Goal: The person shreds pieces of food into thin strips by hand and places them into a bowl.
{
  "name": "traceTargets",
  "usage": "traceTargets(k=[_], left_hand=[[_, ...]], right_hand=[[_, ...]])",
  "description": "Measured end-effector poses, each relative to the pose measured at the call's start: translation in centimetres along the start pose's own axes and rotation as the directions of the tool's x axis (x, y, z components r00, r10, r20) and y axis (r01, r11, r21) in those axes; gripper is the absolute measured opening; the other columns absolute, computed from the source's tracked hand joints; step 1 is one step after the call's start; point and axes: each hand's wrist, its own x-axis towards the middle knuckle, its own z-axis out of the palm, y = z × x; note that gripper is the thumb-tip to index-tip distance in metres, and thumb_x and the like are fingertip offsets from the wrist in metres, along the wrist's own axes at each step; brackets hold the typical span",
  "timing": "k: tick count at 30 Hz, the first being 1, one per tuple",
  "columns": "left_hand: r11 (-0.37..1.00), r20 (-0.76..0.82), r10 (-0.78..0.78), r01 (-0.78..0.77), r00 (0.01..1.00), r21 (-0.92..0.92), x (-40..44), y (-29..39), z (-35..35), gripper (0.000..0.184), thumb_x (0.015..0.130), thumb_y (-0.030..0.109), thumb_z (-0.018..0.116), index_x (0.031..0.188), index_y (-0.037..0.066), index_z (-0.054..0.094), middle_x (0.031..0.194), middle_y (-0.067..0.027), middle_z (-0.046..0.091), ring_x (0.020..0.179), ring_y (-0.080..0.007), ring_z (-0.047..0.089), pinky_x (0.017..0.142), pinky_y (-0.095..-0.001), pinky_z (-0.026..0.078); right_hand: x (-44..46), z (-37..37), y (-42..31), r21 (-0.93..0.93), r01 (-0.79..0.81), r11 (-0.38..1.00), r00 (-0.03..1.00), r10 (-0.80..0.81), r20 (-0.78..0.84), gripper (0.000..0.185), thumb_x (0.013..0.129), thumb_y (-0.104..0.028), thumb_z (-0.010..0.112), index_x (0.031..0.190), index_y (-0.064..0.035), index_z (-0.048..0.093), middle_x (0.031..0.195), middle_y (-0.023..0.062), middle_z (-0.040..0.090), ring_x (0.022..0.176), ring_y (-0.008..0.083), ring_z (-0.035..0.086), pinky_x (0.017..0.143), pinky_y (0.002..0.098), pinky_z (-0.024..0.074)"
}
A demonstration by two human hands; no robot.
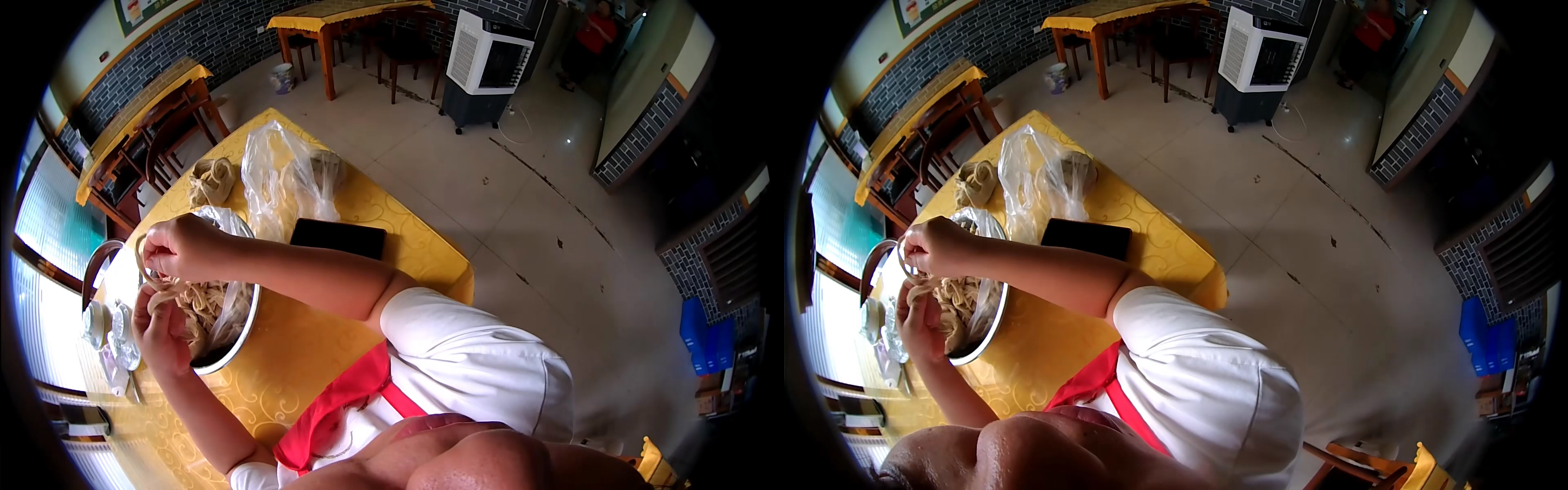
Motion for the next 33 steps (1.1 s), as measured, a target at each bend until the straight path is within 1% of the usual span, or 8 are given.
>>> traceTargets(k=[4,10,16,17,19,23,29,33], left_hand=[[0.999,-0.059,0.046,-0.045,0.997,0.025,-0.2,1.2,0.5,0.014,0.086,0.008,0.056,0.097,-0.001,0.055,0.059,0.0057,0.040,0.044,-0.0008,0.025,0.040,-0.0184,0.015],[0.990,-0.187,0.103,-0.081,0.977,0.117,0.0,1.2,-0.3,0.016,0.085,0.003,0.054,0.099,-0.002,0.055,0.061,0.0051,0.043,0.046,-0.0001,0.030,0.040,-0.0170,0.018],[0.956,-0.292,0.077,0.012,0.953,0.292,-0.9,1.9,0.6,0.012,0.080,0.005,0.056,0.090,0.001,0.061,0.064,0.0035,0.050,0.049,-0.0018,0.040,0.042,-0.0169,0.029],[0.933,-0.285,0.104,0.006,0.953,0.361,-0.9,2.0,1.1,0.013,0.080,0.006,0.058,0.092,0.001,0.061,0.065,0.0028,0.052,0.050,-0.0019,0.041,0.043,-0.0165,0.030],[0.996,-0.189,0.014,0.002,0.982,0.084,-1.2,2.4,1.3,0.016,0.080,0.006,0.060,0.095,0.000,0.061,0.065,0.0022,0.053,0.049,-0.0020,0.040,0.042,-0.0172,0.028],[0.999,-0.074,-0.021,0.018,0.997,-0.042,-1.0,3.0,1.4,0.017,0.079,-0.001,0.060,0.095,-0.004,0.060,0.079,-0.0047,0.061,0.058,-0.0034,0.051,0.047,-0.0139,0.035],[1.000,-0.019,-0.005,0.005,1.000,-0.016,-0.8,2.8,0.8,0.018,0.076,-0.003,0.062,0.094,-0.004,0.061,0.084,-0.0059,0.063,0.070,-0.0073,0.058,0.059,-0.0171,0.045],[0.969,-0.117,0.097,-0.067,0.988,0.237,-0.6,2.4,1.2,0.017,0.075,-0.004,0.062,0.091,-0.002,0.061,0.082,-0.0030,0.062,0.073,-0.0073,0.057,0.064,-0.0189,0.045]], right_hand=[[-0.4,-0.2,-0.7,-0.018,-0.089,0.996,0.991,0.090,0.098,0.016,0.075,-0.016,0.067,0.081,-0.0014,0.065,0.075,0.0118,0.065,0.067,0.0209,0.063,0.063,0.0302,0.0486],[-0.3,-0.7,-1.3,0.041,-0.083,0.996,0.978,0.074,0.195,0.024,0.070,-0.023,0.073,0.079,-0.0018,0.067,0.072,0.0111,0.065,0.065,0.0186,0.063,0.061,0.0290,0.0481],[-0.4,-0.7,-0.4,0.232,-0.246,0.941,0.925,0.157,0.345,0.015,0.080,-0.008,0.062,0.090,0.0015,0.066,0.078,0.0061,0.065,0.062,0.0086,0.059,0.056,0.0216,0.0468],[-0.5,-1.0,-1.1,0.260,-0.276,0.925,0.925,0.182,0.334,0.014,0.080,-0.007,0.062,0.091,0.0006,0.066,0.076,0.0038,0.065,0.060,0.0073,0.058,0.053,0.0190,0.0447],[-0.3,-1.6,-2.9,0.168,-0.366,0.915,0.889,0.290,0.355,0.015,0.078,-0.005,0.064,0.093,0.0005,0.066,0.073,0.0024,0.064,0.060,0.0049,0.055,0.051,0.0170,0.0424],[-0.1,-1.3,-2.4,0.258,-0.434,0.863,0.878,0.342,0.335,0.014,0.079,-0.008,0.065,0.088,0.0022,0.065,0.073,0.0032,0.064,0.064,0.0055,0.058,0.057,0.0185,0.0457],[-0.1,-1.4,-2.7,0.207,-0.458,0.864,0.865,0.380,0.327,0.015,0.079,-0.008,0.065,0.089,0.0033,0.064,0.073,0.0037,0.064,0.065,0.0059,0.058,0.059,0.0188,0.0465],[-0.1,-1.3,-2.6,0.223,-0.477,0.850,0.856,0.392,0.336,0.016,0.079,-0.009,0.066,0.089,0.0033,0.064,0.073,0.0033,0.064,0.065,0.0062,0.058,0.060,0.0190,0.0468]])
